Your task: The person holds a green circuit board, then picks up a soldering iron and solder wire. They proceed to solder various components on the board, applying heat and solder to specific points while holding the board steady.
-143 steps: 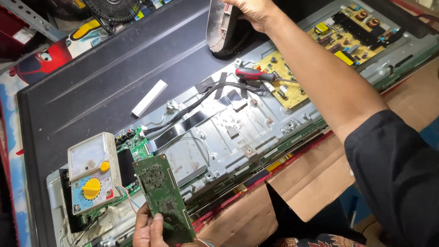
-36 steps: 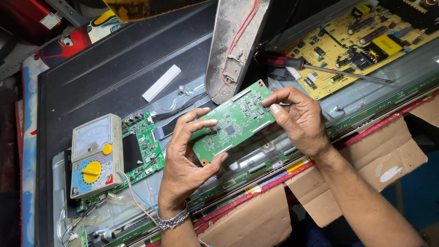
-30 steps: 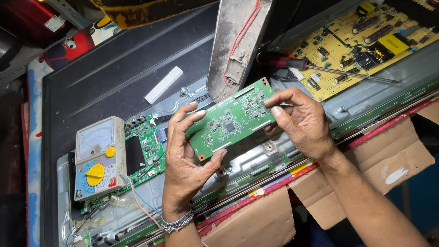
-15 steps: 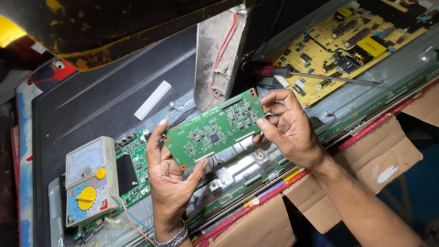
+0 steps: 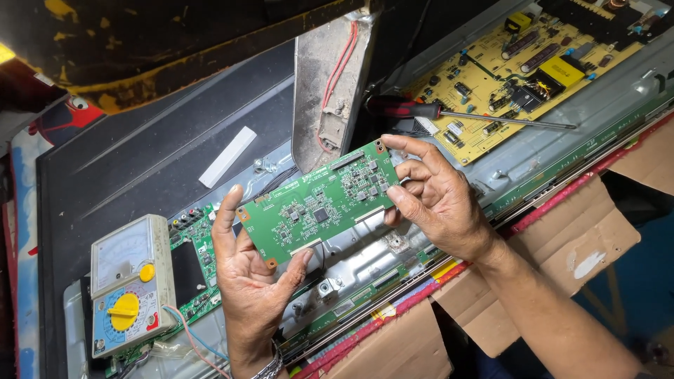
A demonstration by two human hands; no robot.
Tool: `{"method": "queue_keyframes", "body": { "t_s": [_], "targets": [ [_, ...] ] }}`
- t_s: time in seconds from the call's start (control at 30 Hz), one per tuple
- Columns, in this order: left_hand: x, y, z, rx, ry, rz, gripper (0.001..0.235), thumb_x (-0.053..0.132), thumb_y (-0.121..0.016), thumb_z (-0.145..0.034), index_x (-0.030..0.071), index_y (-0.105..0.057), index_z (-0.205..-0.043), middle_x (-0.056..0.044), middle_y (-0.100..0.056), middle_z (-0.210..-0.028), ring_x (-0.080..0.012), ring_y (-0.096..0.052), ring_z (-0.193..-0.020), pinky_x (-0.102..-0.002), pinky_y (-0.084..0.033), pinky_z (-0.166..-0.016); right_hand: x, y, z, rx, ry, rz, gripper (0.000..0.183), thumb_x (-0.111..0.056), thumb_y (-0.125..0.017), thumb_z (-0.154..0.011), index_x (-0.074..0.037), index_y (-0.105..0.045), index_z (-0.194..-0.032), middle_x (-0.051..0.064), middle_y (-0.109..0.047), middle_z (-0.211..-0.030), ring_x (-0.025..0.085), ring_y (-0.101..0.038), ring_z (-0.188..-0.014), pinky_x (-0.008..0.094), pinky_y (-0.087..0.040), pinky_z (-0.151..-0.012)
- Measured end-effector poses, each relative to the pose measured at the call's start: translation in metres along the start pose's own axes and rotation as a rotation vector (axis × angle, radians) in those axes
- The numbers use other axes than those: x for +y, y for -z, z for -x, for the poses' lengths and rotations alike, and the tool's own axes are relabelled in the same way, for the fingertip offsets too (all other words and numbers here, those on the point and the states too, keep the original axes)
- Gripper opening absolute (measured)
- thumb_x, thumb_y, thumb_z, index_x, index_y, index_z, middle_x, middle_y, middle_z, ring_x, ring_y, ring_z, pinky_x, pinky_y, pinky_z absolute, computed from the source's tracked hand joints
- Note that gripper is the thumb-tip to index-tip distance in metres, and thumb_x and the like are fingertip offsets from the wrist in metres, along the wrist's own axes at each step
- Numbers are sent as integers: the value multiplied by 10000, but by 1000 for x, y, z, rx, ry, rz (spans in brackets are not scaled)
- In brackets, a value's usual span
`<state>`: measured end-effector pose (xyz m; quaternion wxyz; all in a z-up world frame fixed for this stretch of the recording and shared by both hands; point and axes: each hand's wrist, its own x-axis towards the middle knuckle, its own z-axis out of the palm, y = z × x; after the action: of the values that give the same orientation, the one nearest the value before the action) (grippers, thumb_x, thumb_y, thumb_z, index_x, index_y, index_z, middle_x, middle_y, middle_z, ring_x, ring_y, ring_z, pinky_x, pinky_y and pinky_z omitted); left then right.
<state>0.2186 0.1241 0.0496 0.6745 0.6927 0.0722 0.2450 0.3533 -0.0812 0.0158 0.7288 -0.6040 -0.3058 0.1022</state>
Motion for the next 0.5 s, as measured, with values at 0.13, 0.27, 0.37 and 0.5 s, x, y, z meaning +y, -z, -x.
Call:
{"method": "queue_keyframes", "body": {
  "t_s": [0.13, 0.27, 0.37, 0.5],
  "targets": [
    [4, 1, 0, -14, 19, 31, 1002, -107, -756, -762, 86, -240, -1598, -164, -611, -1291, -225, -623, -1150, -329, -521, -1023, -1, 0, 1, -22, 14, -11, 633, -47, -602, -983, -48, -364, -1570, 58, -582, -940, 164, -724, -655, 232, -649, -687],
    [7, 4, 0, -16, 44, 26, 1013, -120, -747, -764, 100, -234, -1609, -147, -563, -1396, -181, -589, -1143, -272, -503, -974, -1, 1, 3, -47, 32, -9, 654, -77, -605, -991, -55, -350, -1592, 25, -546, -911, 145, -712, -669, 224, -655, -704],
    [6, 6, 0, -19, -1, -29, 999, -83, -751, -762, 74, -233, -1602, -147, -440, -1549, -173, -532, -1199, -281, -498, -989, 0, 1, 2, -47, 35, 6, 630, -75, -622, -972, -42, -394, -1558, 7, -490, -826, 99, -631, -641, 242, -680, -698],
    [5, 8, -1, 11, 22, 79, 1015, -59, -716, -791, 91, -199, -1652, -135, -585, -1337, -200, -608, -1142, -304, -489, -1018, 0, 2, 1, -49, 15, 45, 614, -94, -648, -949, -52, -423, -1519, 22, -583, -859, 74, -604, -712, 242, -676, -722]
  ]
}}
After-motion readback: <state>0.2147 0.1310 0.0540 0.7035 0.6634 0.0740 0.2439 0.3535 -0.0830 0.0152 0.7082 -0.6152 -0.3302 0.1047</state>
